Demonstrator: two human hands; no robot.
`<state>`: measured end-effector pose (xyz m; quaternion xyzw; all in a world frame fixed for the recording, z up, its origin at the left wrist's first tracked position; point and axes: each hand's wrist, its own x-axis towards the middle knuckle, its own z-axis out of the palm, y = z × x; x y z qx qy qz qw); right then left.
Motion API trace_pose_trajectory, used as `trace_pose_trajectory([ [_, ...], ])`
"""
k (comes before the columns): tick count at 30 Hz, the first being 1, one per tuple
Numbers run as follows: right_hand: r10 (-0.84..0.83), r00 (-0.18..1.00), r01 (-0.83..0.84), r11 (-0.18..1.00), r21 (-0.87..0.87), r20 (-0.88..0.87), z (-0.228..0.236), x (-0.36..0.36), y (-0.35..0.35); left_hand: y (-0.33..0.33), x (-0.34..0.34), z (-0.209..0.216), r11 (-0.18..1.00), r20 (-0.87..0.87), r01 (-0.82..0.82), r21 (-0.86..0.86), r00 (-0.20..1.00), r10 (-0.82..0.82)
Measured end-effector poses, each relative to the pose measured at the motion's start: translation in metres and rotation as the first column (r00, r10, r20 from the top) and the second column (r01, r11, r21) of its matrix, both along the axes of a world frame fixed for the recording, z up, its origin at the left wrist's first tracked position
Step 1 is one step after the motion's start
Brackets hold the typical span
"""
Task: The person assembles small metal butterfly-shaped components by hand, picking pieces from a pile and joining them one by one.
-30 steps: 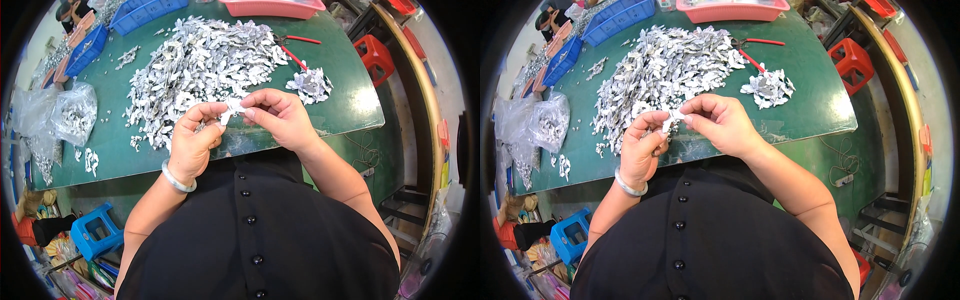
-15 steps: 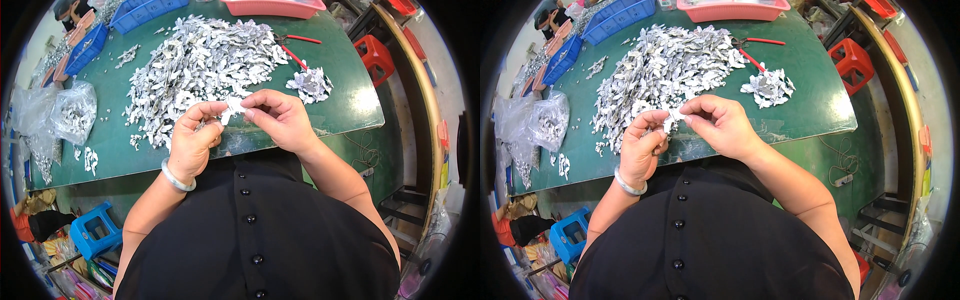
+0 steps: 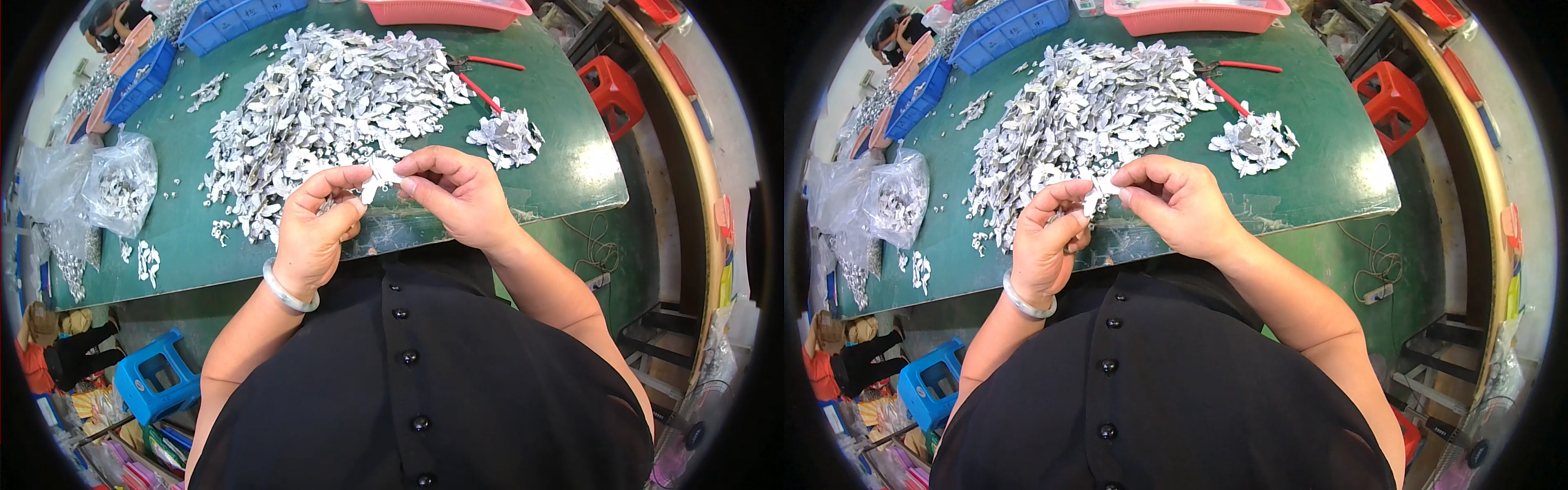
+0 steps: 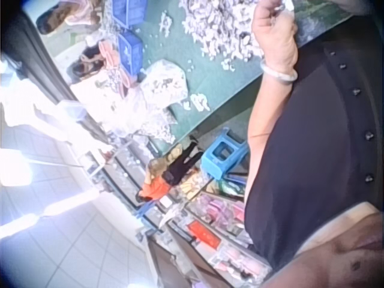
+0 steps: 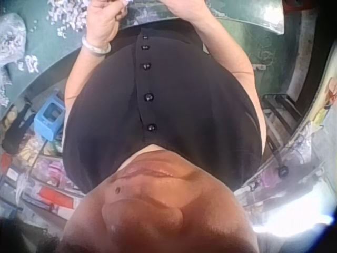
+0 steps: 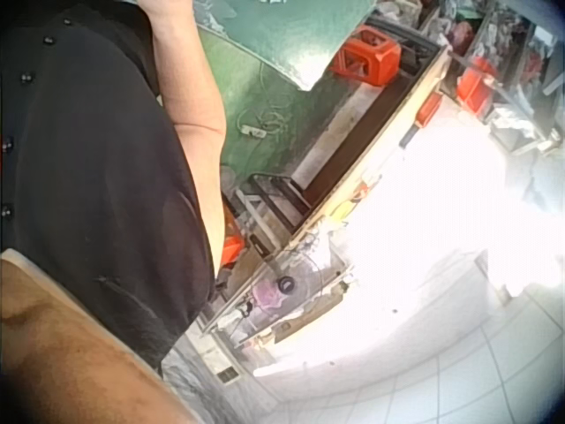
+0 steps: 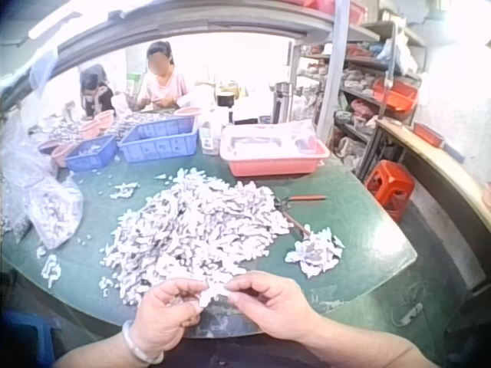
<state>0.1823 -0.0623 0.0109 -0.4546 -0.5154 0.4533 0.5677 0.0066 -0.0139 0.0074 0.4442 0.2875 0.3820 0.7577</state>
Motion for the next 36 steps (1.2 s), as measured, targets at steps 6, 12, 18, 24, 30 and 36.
trace_pose_trajectory([
  [6,-0.030,0.995,0.026,0.999,0.043,0.093,0.003,-0.001,-0.003,0.001,0.000,-0.002,1.000,-0.006,-0.010,0.004,1.000,0.010],
  [12,-0.052,0.993,0.044,0.996,0.076,0.106,0.002,-0.003,-0.003,0.001,0.000,-0.006,1.000,-0.008,-0.002,0.000,1.000,0.002],
  [18,0.012,0.966,-0.057,0.984,-0.168,-0.258,0.005,-0.003,0.000,-0.002,0.001,-0.005,0.998,-0.020,0.027,-0.051,0.999,-0.028],
  [24,0.038,0.919,-0.145,0.958,-0.247,-0.391,0.000,-0.002,0.004,-0.003,0.001,-0.008,0.996,-0.057,0.041,-0.084,0.997,-0.046],
  [30,0.044,0.905,-0.167,0.952,-0.258,-0.423,-0.003,-0.002,0.004,-0.004,0.001,-0.010,0.995,-0.095,0.049,-0.089,0.994,-0.058],
  [36,0.087,0.937,-0.198,0.930,-0.310,-0.338,-0.002,0.002,0.006,-0.007,0.002,-0.008,0.995,-0.125,0.037,-0.095,0.991,-0.049],
])
